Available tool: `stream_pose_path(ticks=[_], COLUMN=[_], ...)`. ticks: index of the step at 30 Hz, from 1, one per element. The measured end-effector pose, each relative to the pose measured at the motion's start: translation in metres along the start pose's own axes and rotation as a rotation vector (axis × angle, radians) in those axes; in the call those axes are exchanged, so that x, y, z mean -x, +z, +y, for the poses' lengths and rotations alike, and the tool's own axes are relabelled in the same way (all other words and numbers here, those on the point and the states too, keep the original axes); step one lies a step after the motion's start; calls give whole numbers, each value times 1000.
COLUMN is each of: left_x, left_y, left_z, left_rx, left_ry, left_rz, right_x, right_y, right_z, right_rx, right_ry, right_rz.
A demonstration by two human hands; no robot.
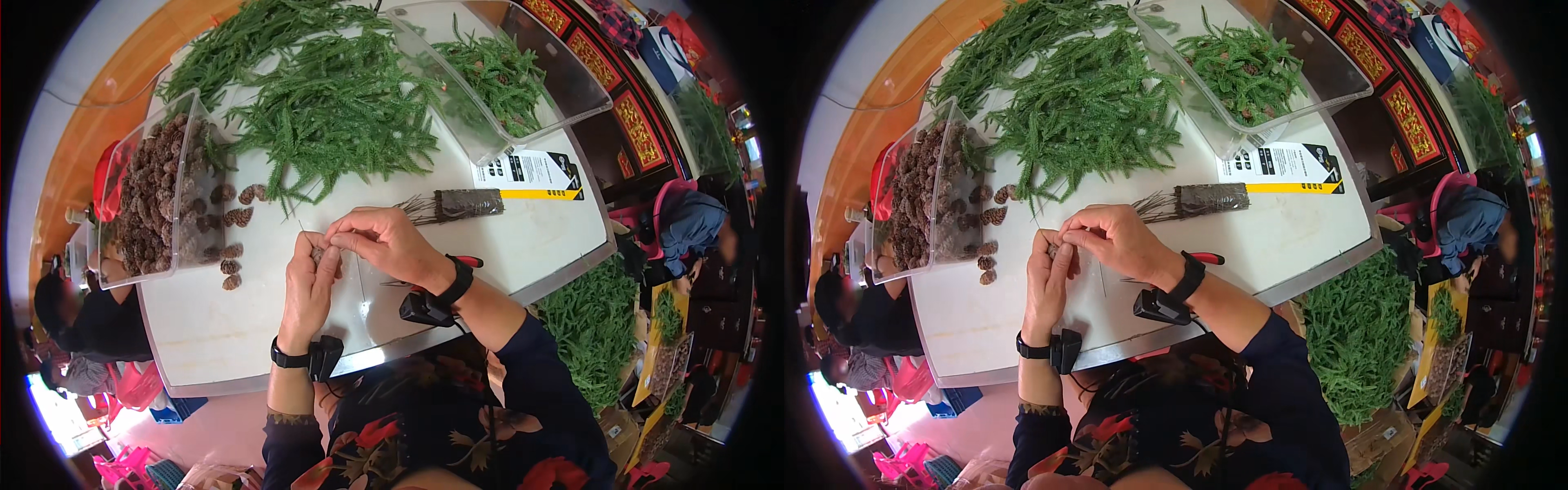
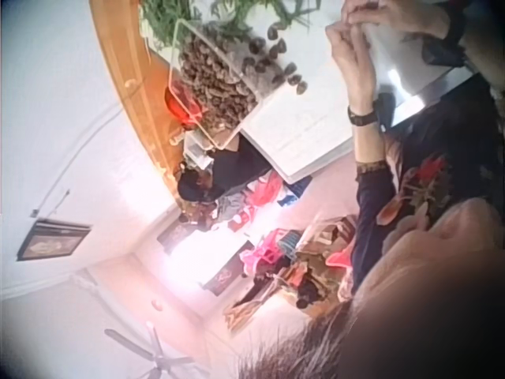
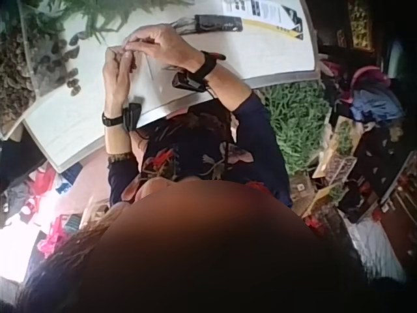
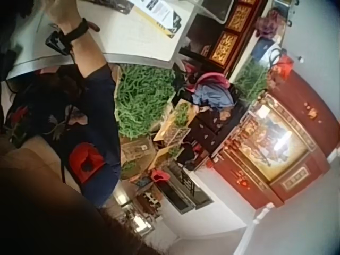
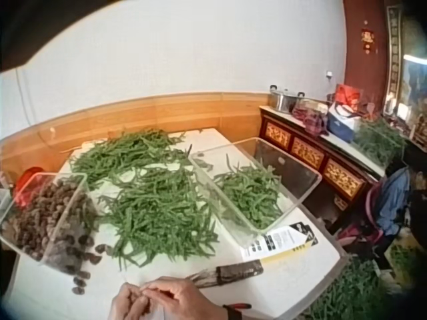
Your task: Picking and cutting small seed-like objects from green leafy stems using hands and shears.
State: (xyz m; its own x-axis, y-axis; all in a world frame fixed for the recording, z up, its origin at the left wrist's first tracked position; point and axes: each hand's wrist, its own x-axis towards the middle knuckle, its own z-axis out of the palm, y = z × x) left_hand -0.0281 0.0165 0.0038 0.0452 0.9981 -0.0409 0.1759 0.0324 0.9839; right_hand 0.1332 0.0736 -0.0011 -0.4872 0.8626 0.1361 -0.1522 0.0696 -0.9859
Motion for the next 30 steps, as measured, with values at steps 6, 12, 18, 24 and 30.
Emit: stream_pose_path(ticks=[6,12,18,24,30], left_x=[-1,-2,-1,0,0], left_y=[-2,-1,2,0,1], left_z=[4,9,14,11,-2], left_rx=[-302,-381,-355,-386,-539], left_ry=[70,128,160,118,205], left_rz=[63,65,11,19,-20], right_x=[-4,-5,-4,-3,-6], right_y=[-4,-3,1,-3,-6], right_z=[-5,-4,6,2,8], right_rx=[199,202,96,68,-18], right_ry=[-90,-19,-127,-48,40], right_rz=[-69,-94,-91,-108,-89])
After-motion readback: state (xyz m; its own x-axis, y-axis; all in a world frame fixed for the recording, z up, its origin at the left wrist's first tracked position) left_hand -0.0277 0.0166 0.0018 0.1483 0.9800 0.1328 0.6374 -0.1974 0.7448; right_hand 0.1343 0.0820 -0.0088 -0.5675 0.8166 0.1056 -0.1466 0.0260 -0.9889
